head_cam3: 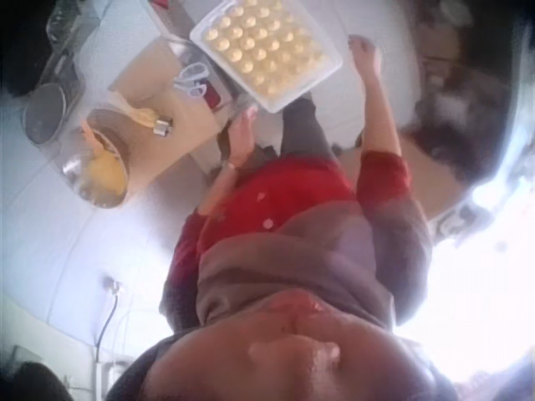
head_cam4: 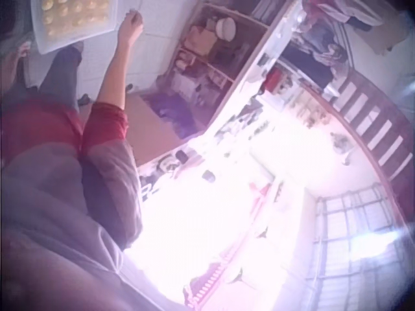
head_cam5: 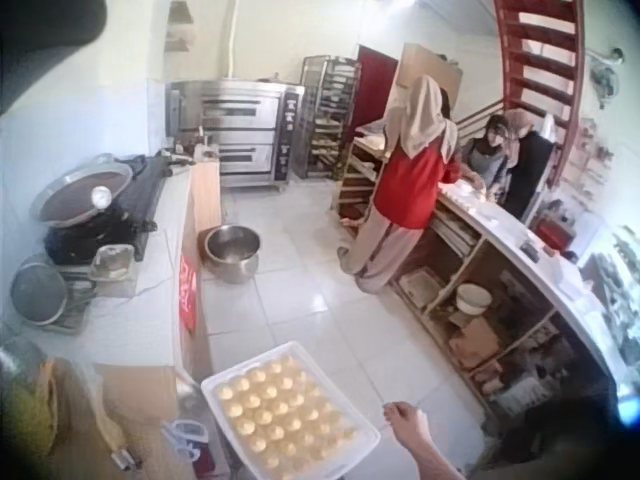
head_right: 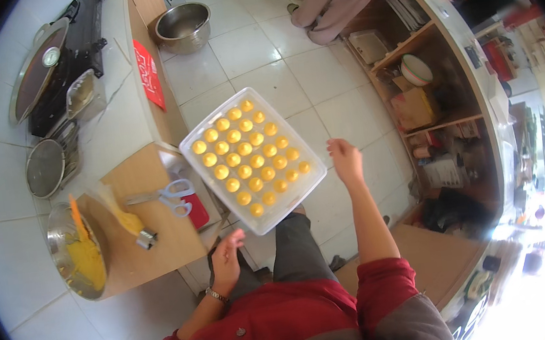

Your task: The person pipes yellow dough from a pastry bag into a metal ring to form round shapes in a plastic container and then refills the bag from a bowl of dough using a spatula.

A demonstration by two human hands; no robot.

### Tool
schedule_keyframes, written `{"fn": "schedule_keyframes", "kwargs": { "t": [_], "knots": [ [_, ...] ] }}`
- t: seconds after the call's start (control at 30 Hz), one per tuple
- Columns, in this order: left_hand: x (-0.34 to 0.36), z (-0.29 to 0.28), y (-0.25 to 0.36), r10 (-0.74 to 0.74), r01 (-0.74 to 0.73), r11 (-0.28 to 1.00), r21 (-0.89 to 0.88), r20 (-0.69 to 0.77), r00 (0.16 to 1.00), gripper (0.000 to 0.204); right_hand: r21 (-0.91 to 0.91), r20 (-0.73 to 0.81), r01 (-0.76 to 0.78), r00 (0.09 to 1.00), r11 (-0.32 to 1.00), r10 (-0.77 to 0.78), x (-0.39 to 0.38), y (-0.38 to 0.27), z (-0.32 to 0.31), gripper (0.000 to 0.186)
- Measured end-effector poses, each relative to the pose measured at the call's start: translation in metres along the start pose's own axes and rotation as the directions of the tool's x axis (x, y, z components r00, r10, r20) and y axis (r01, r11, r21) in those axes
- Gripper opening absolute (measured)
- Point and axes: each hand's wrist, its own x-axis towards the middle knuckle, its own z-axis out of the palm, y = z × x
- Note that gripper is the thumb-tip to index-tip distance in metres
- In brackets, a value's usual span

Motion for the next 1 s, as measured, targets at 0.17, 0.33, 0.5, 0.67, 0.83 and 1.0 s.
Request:
{"fn": "schedule_keyframes", "kwargs": {
  "t": [0.17,0.33,0.5,0.67,0.83,1.0],
  "knots": [
    [0.058,0.039,-0.081,0.013,0.080,0.985,0.152,-0.529,0.849,0.034,-0.220,0.434,0.228,0.893,0.948,-0.114,0.057,0.060,0.045,0.033],
    [0.089,0.043,-0.102,-0.063,0.173,0.975,0.139,-0.575,0.816,0.031,-0.158,0.540,0.329,0.818,0.931,-0.197,0.079,0.082,0.071,0.032],
    [0.110,0.062,-0.073,0.055,0.200,0.940,0.277,-0.701,0.711,0.024,-0.228,0.512,0.475,0.801,0.850,-0.311,0.078,0.088,0.082,0.028],
    [0.115,0.065,-0.085,0.244,0.247,0.840,0.483,-0.743,0.623,0.023,-0.396,0.451,0.544,0.817,0.740,-0.359,0.073,0.089,0.090,0.026],
    [0.118,0.069,-0.088,0.262,0.225,0.853,0.471,-0.760,0.595,0.022,-0.416,0.445,0.578,0.803,0.702,-0.397,0.075,0.094,0.091,0.025],
    [0.118,0.068,-0.090,0.240,0.222,0.863,0.454,-0.754,0.611,0.022,-0.407,0.445,0.609,0.783,0.681,-0.434,0.076,0.098,0.092,0.024]
  ]
}}
